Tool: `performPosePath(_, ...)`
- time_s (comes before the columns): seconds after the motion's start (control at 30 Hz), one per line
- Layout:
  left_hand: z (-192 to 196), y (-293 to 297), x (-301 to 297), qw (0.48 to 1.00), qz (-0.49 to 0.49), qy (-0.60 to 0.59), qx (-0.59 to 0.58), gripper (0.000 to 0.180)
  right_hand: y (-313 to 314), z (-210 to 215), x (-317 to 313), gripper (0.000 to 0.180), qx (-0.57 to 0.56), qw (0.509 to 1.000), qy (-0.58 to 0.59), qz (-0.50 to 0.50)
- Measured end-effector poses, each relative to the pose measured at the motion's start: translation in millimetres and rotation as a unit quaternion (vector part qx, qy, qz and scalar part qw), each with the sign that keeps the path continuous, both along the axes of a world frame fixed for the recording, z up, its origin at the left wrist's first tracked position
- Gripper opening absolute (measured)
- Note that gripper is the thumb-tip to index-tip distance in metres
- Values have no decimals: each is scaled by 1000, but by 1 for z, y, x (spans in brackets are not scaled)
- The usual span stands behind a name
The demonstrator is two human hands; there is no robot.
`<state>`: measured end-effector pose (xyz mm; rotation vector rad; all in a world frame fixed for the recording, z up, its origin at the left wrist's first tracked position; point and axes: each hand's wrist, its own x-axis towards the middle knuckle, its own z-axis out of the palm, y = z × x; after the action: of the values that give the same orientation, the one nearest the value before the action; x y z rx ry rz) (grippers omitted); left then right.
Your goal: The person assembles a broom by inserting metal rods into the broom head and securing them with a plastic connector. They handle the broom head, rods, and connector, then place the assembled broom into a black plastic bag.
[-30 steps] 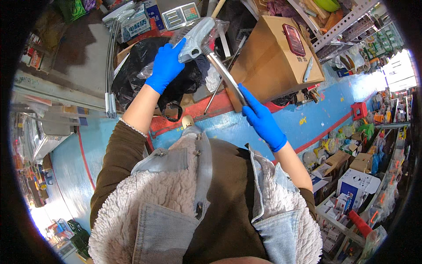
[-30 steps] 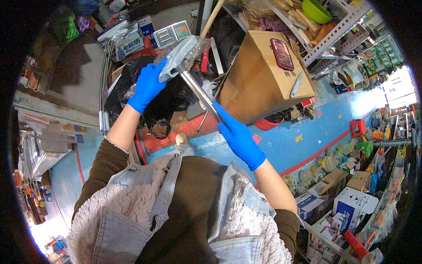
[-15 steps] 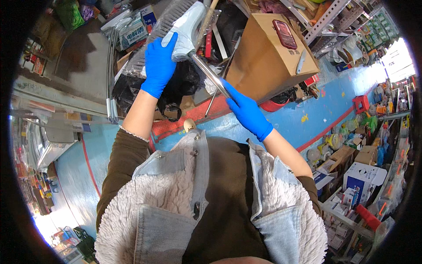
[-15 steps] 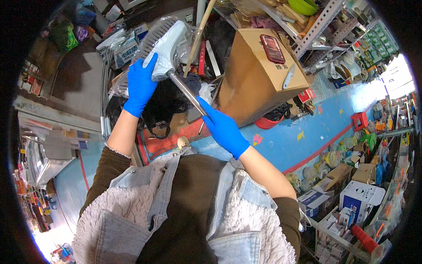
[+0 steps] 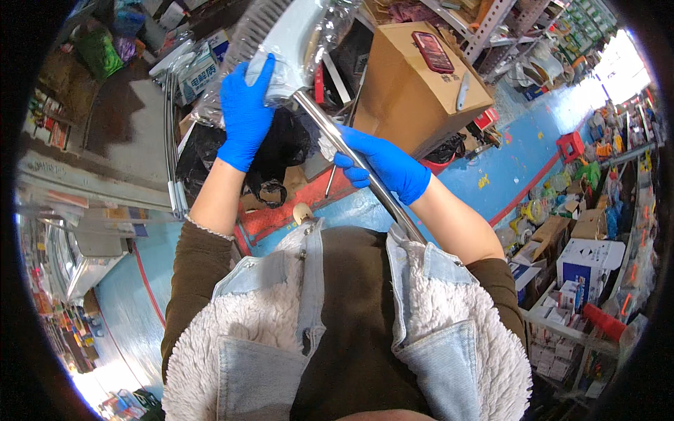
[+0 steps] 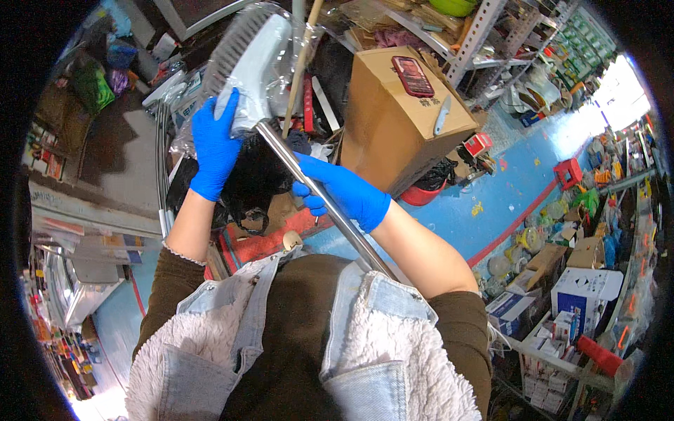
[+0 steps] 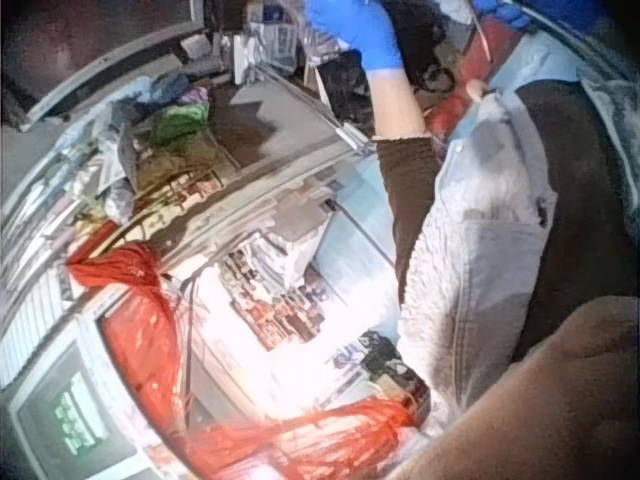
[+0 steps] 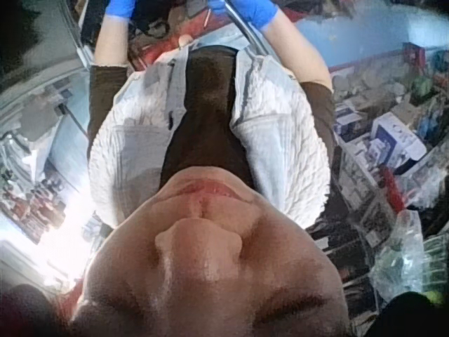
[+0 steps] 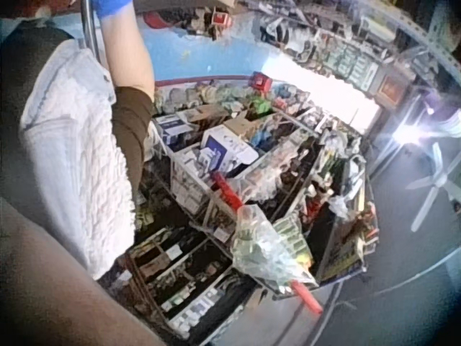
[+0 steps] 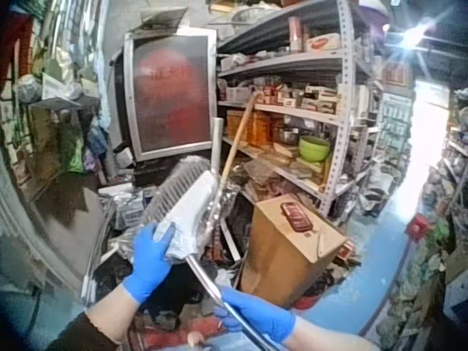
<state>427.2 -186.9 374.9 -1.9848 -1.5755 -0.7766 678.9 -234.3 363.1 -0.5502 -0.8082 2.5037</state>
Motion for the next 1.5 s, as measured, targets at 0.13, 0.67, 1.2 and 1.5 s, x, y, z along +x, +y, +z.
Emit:
performPosePath(0.13, 17, 2, -1, 999, -16, -18, 21, 75, 4, 6, -4, 29, -6, 1000, 11, -2)
performPosePath(0.67, 26, -81, 11, 945, -240, -180, 129, 34, 3, 51, 6, 40, 92, 993, 68, -9)
performPosePath(1.2, 31, 4, 37, 153, -431, -888, -48, 62, -1, 47, -22, 43, 62, 997, 50, -11)
performPosePath(1.5, 13, 9, 13, 238, -405, -882, -32, 32, -4, 38, -19, 52, 278, 952, -91, -90)
